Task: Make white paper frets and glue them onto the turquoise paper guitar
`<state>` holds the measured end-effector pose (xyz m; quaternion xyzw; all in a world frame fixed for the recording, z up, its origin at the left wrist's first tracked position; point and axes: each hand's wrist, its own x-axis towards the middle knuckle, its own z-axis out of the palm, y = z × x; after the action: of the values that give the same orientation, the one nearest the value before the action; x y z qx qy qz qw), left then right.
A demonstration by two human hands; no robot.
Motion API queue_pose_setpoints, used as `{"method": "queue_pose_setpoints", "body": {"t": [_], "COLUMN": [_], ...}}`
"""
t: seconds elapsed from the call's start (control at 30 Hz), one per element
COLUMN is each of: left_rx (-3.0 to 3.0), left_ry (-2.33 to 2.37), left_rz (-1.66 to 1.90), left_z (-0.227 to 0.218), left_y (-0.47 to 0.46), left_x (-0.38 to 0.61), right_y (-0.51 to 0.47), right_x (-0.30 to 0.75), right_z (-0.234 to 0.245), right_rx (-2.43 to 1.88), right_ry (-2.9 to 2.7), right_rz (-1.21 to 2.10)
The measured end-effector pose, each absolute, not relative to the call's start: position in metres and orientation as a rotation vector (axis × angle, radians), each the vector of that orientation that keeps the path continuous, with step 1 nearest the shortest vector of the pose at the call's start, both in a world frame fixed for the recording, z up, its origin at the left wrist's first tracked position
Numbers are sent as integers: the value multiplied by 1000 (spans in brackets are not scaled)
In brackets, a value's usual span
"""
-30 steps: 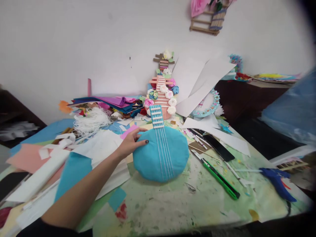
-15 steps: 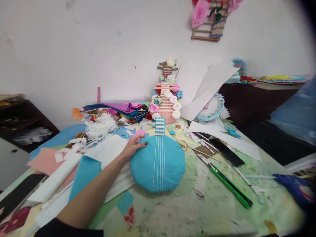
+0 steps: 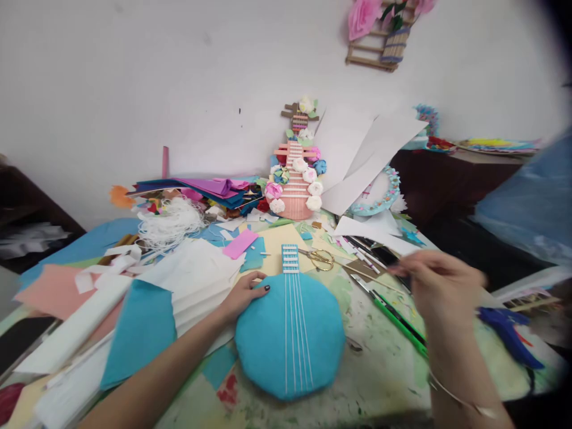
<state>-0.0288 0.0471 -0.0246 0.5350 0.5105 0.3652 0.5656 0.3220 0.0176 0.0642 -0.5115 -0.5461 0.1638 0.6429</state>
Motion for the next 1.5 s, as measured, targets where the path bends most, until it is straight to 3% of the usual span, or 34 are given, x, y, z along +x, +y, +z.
{"method": "queue_pose_setpoints", "body": {"t": [0.27, 0.57, 0.83, 1.03, 1.17, 1.5], "left_rx": [1515, 1608, 1580, 1521, 1605, 1760], "left_ry": [1255, 1265, 1254, 1229, 1277, 1640], "left_rz": [850, 797, 792, 856, 935, 1093], "left_z": [-31, -29, -24, -25, -28, -8], "left_y": [50, 47, 46, 44, 43, 59], "left_x": [-37, -37, -35, -32, -30, -90], "right_y": [106, 87, 84, 77, 75, 94], "right_x": [269, 229, 246, 269, 273, 306], "right_z": [7, -31, -20, 5, 3, -10], "right_rx": [-1423, -1466, -1291, -1099, -1087, -1314], "right_ry": [-1461, -1718, -1866, -2063, -1836, -1413], "right_rz": [676, 887, 1244, 1759, 2070, 1300]}}
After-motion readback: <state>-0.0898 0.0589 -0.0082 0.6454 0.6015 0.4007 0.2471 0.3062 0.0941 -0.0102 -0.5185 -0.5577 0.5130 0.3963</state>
